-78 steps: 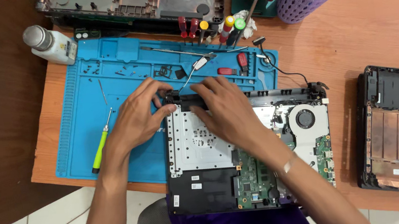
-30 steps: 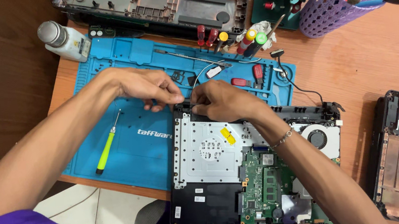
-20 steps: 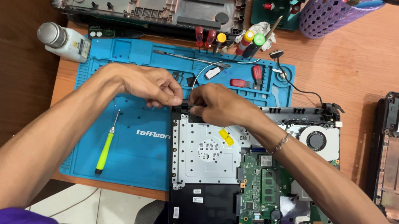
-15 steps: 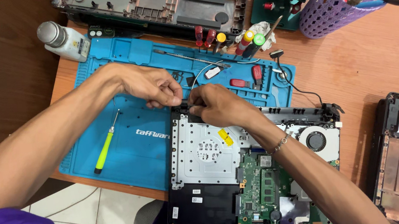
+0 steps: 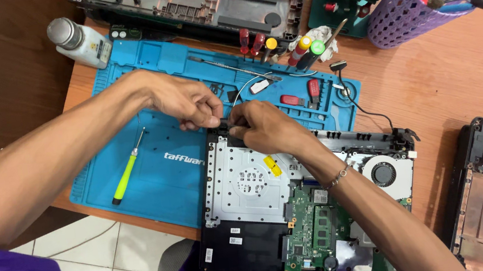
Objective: The person manipulates the internal hardware of an open laptop, tilting the screen, handling small connectors near the hinge, and using a screwdriver on a blue anti-static mat.
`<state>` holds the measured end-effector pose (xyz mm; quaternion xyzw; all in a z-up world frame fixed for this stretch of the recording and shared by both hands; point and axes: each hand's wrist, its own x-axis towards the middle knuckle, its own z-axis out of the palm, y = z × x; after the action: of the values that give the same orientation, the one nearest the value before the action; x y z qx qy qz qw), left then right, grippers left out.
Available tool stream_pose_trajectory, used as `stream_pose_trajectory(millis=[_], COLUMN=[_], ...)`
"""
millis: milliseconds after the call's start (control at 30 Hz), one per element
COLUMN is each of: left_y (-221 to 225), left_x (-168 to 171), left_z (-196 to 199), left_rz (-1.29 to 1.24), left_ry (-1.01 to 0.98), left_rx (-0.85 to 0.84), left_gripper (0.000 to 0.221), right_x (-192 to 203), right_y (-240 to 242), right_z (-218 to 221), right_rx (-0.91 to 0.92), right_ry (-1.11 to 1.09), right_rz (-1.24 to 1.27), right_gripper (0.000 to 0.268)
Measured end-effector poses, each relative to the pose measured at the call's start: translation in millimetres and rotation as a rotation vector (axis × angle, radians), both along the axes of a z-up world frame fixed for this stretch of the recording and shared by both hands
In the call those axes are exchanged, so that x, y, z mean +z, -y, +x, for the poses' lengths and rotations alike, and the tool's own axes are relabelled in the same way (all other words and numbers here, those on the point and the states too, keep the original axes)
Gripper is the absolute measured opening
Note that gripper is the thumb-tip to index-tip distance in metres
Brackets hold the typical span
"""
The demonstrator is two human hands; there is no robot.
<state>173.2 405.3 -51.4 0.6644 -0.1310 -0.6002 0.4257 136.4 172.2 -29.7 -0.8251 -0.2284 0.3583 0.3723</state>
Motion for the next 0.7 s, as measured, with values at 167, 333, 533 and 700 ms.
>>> stream_pose_trajectory(millis=[167, 333, 533, 700], left_y=[7, 13, 12, 1], left_x=[8, 18, 21, 12], left_z=[-3, -8, -14, -26], left_rz=[0.091, 0.137, 0.133, 0.067], left_ry=[0.104, 0.213, 0.242, 0.146], left_rx=[-0.024, -0.105, -0.082, 0.056], left_gripper=[0.027, 0.027, 0.026, 0.035], right_x=[1, 2, -5, -11], right_y=[0, 1, 2, 3], right_z=[0, -2, 3, 7], right_rx=[0.0, -0.001, 0.033, 0.053], right_ry=[-0.003, 0.015, 0.007, 0.011], right_rz=[0.015, 0.02, 0.012, 0.036], right_gripper=[0.018, 0.019, 0.018, 0.017])
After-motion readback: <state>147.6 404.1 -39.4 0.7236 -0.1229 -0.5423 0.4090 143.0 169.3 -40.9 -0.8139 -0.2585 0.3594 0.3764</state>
